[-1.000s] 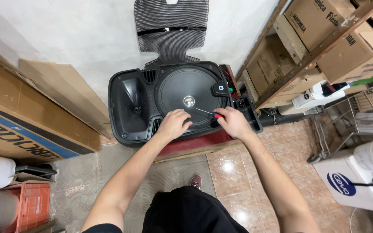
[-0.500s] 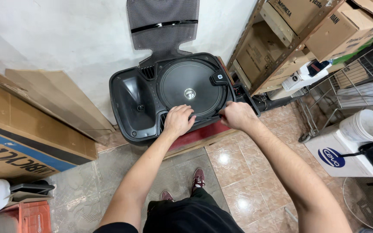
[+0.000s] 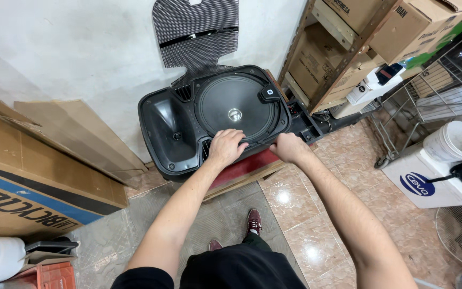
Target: The person removes the protective grille from a speaker enclosure, then uses a screwdriver to loosen and remove multiple screws securing the speaker cone. The speaker is lifted out of the enclosure at the end.
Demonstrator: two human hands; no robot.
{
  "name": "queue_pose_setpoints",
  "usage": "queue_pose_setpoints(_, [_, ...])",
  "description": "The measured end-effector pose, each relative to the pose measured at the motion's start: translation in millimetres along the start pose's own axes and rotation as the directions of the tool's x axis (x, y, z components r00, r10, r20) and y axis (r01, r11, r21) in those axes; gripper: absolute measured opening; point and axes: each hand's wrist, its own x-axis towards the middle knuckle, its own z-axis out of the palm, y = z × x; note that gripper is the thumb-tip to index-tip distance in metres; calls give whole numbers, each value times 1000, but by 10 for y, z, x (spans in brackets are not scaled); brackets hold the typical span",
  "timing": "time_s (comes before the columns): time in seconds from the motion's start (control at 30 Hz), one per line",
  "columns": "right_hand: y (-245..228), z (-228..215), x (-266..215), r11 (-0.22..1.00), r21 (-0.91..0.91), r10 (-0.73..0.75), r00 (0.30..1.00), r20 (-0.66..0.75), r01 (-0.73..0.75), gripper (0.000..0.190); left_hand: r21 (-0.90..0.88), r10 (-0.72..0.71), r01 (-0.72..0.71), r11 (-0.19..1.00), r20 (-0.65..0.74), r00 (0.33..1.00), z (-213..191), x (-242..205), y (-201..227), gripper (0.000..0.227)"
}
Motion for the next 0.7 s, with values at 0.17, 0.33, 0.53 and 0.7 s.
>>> queue_pose_setpoints(0.17, [225,121,407,967,245,58,995,76,-75,38,8,-9,8,1000,66,998,21,14,11,34])
queue_pose_setpoints(0.33, [132,-99,220,840,503,123,974,191,-204,36,11,-19,17,1000,129,991,30,17,-16,35])
queue_pose_setpoints(0.53, [294,134,-153,618,759,9,967,253,-205,26,12,-8,7,1000,152,988,70,29,-23,37])
queue_pose_setpoints(0.7, [365,368,-378,364,899,13,967,256,-243,21,100,93,-107,989,138,986,284,61,-69,38])
